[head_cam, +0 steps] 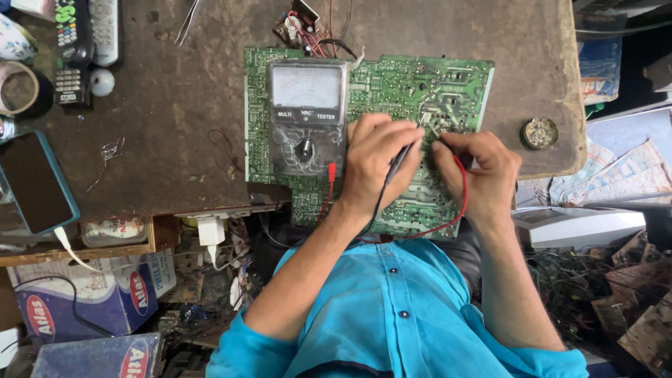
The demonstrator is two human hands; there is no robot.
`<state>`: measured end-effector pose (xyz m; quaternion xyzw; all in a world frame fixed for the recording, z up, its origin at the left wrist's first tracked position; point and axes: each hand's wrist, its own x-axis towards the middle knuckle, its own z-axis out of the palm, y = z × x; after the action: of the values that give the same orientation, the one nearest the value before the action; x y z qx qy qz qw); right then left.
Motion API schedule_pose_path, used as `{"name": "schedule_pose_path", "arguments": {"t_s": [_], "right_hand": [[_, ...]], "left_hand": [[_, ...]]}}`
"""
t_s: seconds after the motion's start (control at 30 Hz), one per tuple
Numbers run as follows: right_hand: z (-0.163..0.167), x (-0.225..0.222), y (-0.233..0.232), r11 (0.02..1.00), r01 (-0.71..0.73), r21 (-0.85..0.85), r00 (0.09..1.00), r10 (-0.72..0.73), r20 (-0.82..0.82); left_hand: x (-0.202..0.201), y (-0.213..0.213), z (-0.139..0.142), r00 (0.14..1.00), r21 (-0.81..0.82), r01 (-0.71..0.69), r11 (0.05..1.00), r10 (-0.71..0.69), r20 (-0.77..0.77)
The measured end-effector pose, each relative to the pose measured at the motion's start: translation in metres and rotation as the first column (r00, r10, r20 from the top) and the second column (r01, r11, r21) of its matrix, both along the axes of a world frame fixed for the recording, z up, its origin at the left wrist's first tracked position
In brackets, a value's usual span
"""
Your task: The person uses a multimeter to test various points on a green circuit board. They systematically move the probes across different components and traces, then flip the board over to inspect the other side.
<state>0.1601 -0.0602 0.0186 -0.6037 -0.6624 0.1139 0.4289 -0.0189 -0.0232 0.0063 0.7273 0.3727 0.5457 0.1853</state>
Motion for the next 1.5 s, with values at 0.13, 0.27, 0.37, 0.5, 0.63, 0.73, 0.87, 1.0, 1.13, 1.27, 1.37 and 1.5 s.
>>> {"name": "schedule_pose_path", "arguments": {"t_s": [0.13, 0.27, 0.37, 0.5, 0.63, 0.73, 0.87, 1.0, 1.13, 1.27, 1.37, 1.5], "right_hand": [[-0.005, 0.006, 0.0, 0.998, 0.07, -0.003, 0.988, -0.07, -0.141], [-0.007, 0.007, 0.005, 0.998, 0.057, 0.039, 0.99, -0.051, -0.135], [-0.007, 0.005, 0.01, 0.997, 0.047, 0.054, 0.993, -0.04, -0.115], [-0.008, 0.0, 0.014, 0.998, 0.031, 0.049, 0.99, -0.024, -0.141], [-0.007, -0.002, 0.018, 0.998, 0.021, 0.06, 0.989, -0.012, -0.145], [-0.007, -0.006, 0.02, 0.999, 0.023, 0.041, 0.99, -0.017, -0.143], [-0.003, -0.01, 0.019, 1.0, 0.02, 0.004, 0.991, -0.019, -0.135], [0.002, -0.009, 0.02, 0.998, -0.02, -0.06, 0.989, 0.011, -0.146], [0.006, -0.006, 0.021, 0.993, -0.059, -0.101, 0.99, 0.046, -0.133], [0.007, -0.006, 0.02, 0.992, -0.067, -0.109, 0.991, 0.053, -0.125], [0.008, -0.006, 0.021, 0.991, -0.058, -0.121, 0.993, 0.045, -0.105], [0.009, -0.007, 0.021, 0.991, -0.055, -0.124, 0.994, 0.042, -0.106]], "left_hand": [[-0.003, -0.009, -0.002, 1.0, -0.005, 0.019, 1.0, -0.019, -0.024], [-0.004, -0.007, -0.006, 0.999, -0.028, 0.042, 0.999, -0.043, -0.021], [-0.005, -0.005, -0.006, 0.999, -0.054, 0.052, 0.997, -0.052, -0.006], [-0.006, -0.007, -0.006, 0.998, -0.057, 0.066, 0.996, -0.066, 0.005], [-0.005, -0.007, -0.006, 0.999, -0.065, 0.046, 0.997, -0.046, 0.001], [-0.004, -0.007, -0.007, 1.0, -0.056, 0.026, 0.998, -0.027, -0.012], [-0.005, -0.008, -0.007, 1.0, -0.059, 0.024, 0.998, -0.025, -0.005], [-0.005, -0.007, -0.007, 1.0, -0.052, 0.023, 0.998, -0.023, -0.001], [-0.003, -0.006, -0.007, 1.0, -0.059, 0.021, 0.998, -0.021, 0.0], [-0.004, -0.007, -0.006, 1.0, -0.051, 0.026, 0.998, -0.027, -0.009], [-0.003, -0.006, -0.006, 1.0, -0.051, 0.024, 0.998, -0.025, -0.008], [-0.002, -0.005, -0.007, 1.0, -0.051, 0.012, 0.999, -0.012, -0.012]]}}
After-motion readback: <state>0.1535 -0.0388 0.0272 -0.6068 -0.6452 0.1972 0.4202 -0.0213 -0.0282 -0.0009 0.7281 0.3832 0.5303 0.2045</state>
